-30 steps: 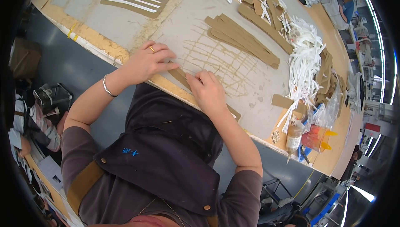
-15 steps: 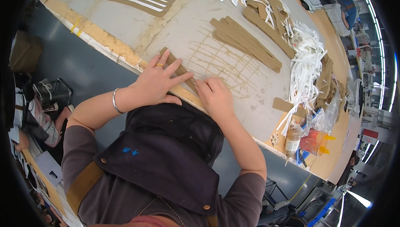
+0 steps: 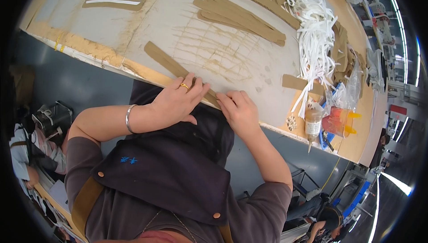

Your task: The recorder is assembling leather strips with adhesive backings at a workstation.

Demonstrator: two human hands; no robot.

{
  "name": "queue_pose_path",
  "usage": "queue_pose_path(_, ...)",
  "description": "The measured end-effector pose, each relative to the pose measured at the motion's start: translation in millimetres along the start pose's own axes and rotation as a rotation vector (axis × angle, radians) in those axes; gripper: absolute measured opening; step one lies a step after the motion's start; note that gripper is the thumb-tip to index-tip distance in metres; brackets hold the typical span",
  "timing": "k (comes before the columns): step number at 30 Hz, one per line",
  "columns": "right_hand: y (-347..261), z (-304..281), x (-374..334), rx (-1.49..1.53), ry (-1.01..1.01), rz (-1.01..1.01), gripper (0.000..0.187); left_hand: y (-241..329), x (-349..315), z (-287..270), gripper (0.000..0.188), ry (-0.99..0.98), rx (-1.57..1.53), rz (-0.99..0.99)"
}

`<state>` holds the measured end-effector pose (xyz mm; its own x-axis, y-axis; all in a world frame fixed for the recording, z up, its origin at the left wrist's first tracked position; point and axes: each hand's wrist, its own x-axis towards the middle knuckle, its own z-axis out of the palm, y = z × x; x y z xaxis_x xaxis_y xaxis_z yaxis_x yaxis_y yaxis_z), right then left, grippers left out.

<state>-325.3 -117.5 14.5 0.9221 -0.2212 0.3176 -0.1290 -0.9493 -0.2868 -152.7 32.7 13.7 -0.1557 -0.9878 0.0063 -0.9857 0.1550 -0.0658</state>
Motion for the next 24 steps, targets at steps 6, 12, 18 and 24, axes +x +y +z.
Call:
queue_pose_path(6, 2, -10, -15, -0.016, -0.008, 0.031, 0.026, 14, 9, -1, 0.096, 0.008, 0.038, 0.117)
queue_pose_path(12, 5, -18, -28, -0.011, -0.043, 0.052, 0.037, 22, 7, -1, 0.095, 0.056, 0.015, 0.064)
queue_pose_path(18, -4, -11, -28, 0.02, -0.006, 0.106, 0.041, 12, -3, 3, 0.095, 0.094, -0.11, 0.042)
queue_pose_path(24, 2, -3, -37, 0.031, 0.052, 0.094, 0.034, -43, -39, -2, 0.095, 0.072, -0.258, -0.315)
